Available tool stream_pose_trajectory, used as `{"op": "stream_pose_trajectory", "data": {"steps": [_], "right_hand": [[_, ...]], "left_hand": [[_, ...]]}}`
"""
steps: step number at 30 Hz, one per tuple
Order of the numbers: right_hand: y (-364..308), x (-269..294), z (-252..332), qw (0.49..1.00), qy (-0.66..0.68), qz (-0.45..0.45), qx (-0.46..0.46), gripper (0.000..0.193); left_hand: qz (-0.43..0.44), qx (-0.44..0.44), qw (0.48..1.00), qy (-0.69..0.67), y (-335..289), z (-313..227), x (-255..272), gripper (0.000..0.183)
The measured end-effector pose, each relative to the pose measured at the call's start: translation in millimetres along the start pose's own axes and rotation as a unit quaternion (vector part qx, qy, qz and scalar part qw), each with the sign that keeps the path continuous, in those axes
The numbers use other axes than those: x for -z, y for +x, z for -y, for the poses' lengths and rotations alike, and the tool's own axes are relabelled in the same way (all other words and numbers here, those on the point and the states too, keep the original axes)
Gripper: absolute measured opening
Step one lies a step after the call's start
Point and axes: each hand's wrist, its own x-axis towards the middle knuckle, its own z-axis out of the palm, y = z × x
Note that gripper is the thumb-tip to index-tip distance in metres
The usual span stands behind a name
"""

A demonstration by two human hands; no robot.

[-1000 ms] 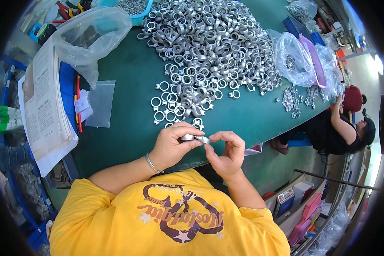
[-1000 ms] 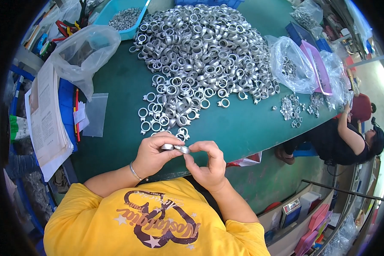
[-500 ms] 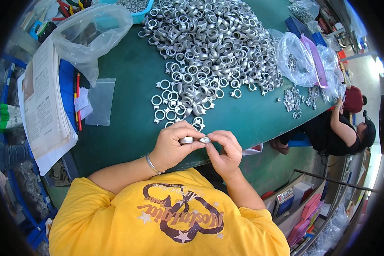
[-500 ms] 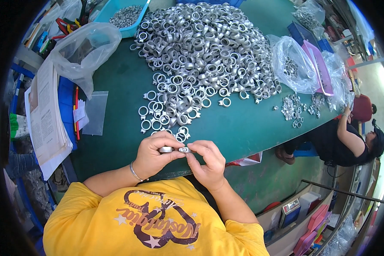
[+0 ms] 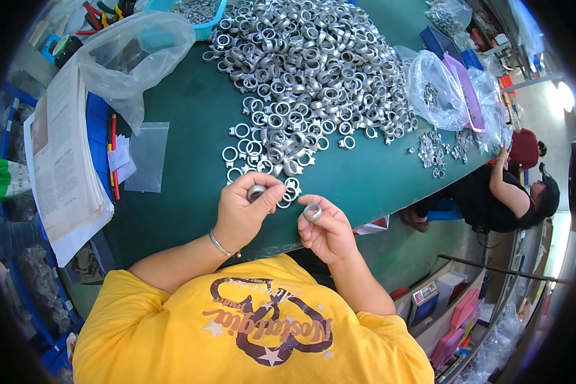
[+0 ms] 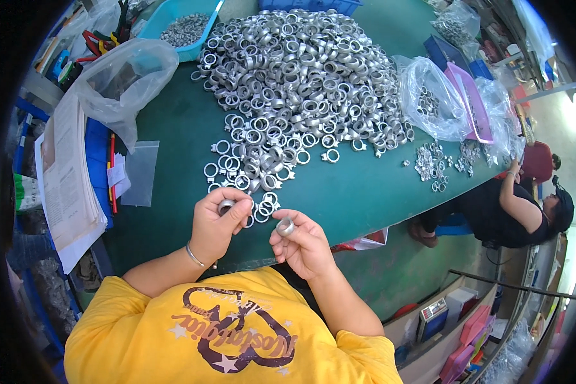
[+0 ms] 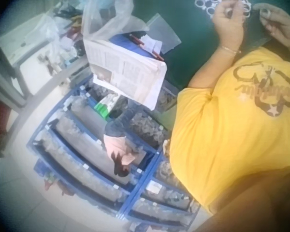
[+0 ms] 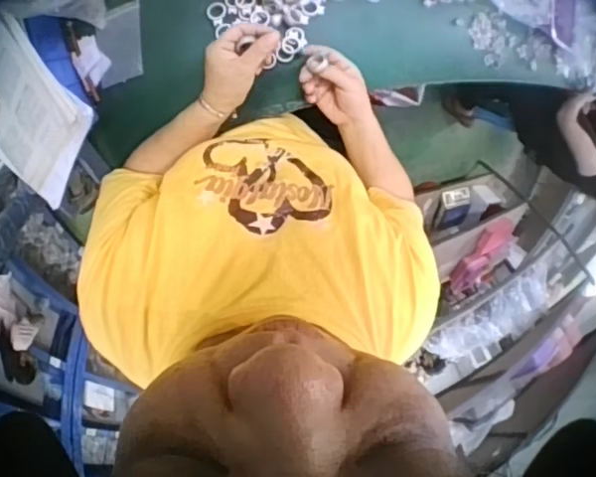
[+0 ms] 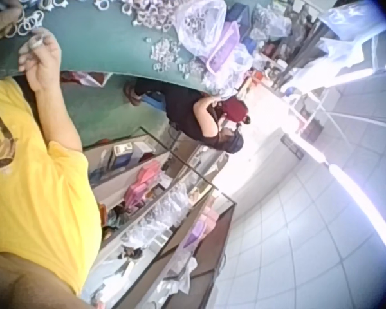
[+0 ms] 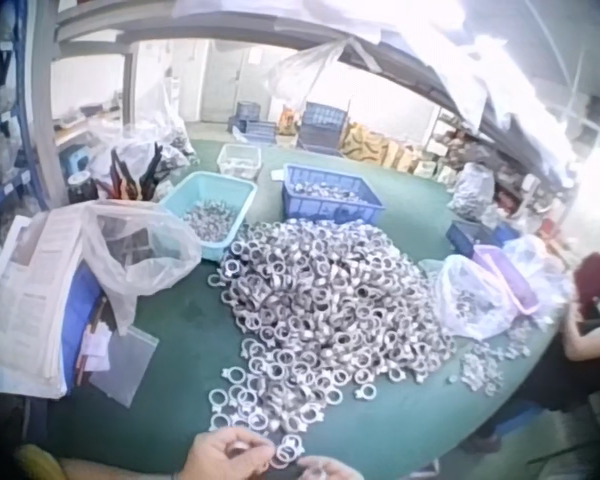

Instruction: The person picks up small metal ring-like components from a pile and joins them together by hand one by one at a green workbench. The person moves paper documents aside to access a blue container before handling the metal items.

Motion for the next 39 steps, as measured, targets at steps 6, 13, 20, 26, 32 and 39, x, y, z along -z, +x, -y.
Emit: {"op": "stream_pose_trajectory", "data": {"steps": [6,13,20,26,32,39], "right_hand": [[4.8,-7.0,9.0,0.997,-0.044,0.058,0.025,0.016],[51.8,-26.3,12.1,0.605,-0.709,-0.114,0.343,0.012],[44.4,-11.9,10.1,0.732,-0.59,-0.082,0.331,0.013],[23.4,-23.0,11.6,0.955,-0.273,-0.051,0.102,0.02],[18.0,-19.9,3.4,0.947,-0.285,-0.036,0.146,0.022],[17.3,-21.5,1.2,0.935,-0.311,-0.028,0.169,0.022]], "left_hand": [[-0.04,0.034,0.996,-0.075,4.8,-2.6,3.4,0.01],[-0.054,0.023,0.993,-0.1,8.2,-0.2,4.8,0.01],[-0.047,0.014,0.998,-0.048,8.5,0.4,3.1,0.011],[-0.055,0.021,0.997,-0.058,9.2,0.4,4.7,0.01],[-0.059,0.022,0.997,-0.048,9.7,0.1,4.0,0.01],[-0.049,0.039,0.996,-0.059,10.0,-0.8,7.0,0.011]]}}
